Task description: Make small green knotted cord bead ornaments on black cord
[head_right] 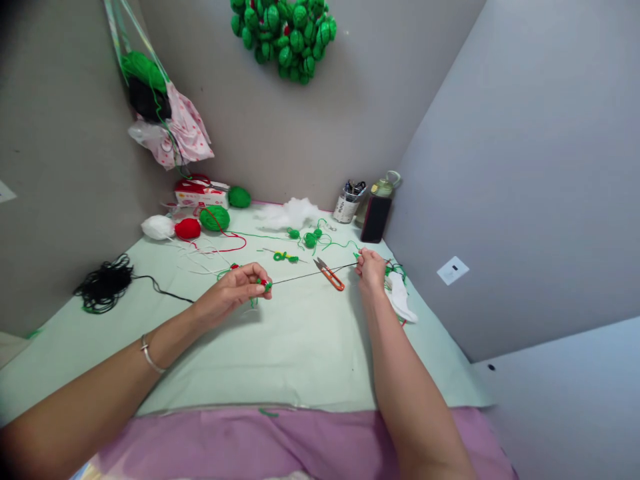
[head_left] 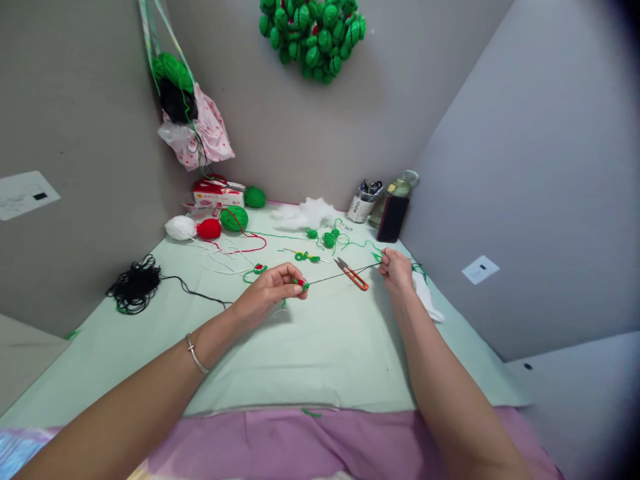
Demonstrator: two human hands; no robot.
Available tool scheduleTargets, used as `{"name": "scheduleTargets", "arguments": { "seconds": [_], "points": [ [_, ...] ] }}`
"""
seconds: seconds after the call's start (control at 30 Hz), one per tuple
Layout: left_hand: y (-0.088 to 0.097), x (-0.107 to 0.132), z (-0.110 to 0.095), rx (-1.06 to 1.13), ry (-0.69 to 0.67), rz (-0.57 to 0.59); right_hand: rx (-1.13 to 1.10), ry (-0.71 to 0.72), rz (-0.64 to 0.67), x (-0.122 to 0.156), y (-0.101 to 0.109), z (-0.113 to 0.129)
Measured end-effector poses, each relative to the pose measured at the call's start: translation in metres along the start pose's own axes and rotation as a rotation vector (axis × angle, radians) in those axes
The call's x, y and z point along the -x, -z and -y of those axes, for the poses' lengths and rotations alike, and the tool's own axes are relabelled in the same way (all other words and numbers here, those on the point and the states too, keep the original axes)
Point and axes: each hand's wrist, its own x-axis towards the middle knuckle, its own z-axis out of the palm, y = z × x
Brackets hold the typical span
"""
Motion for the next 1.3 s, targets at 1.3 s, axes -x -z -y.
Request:
{"name": "scheduleTargets", "arguments": {
  "seconds": [1.3],
  "points": [
    [-0.006,0.0,0.001,-0.06,0.019,-0.028,0.565,0.43,0.824,0.13,-0.067,0.026]
  ]
}}
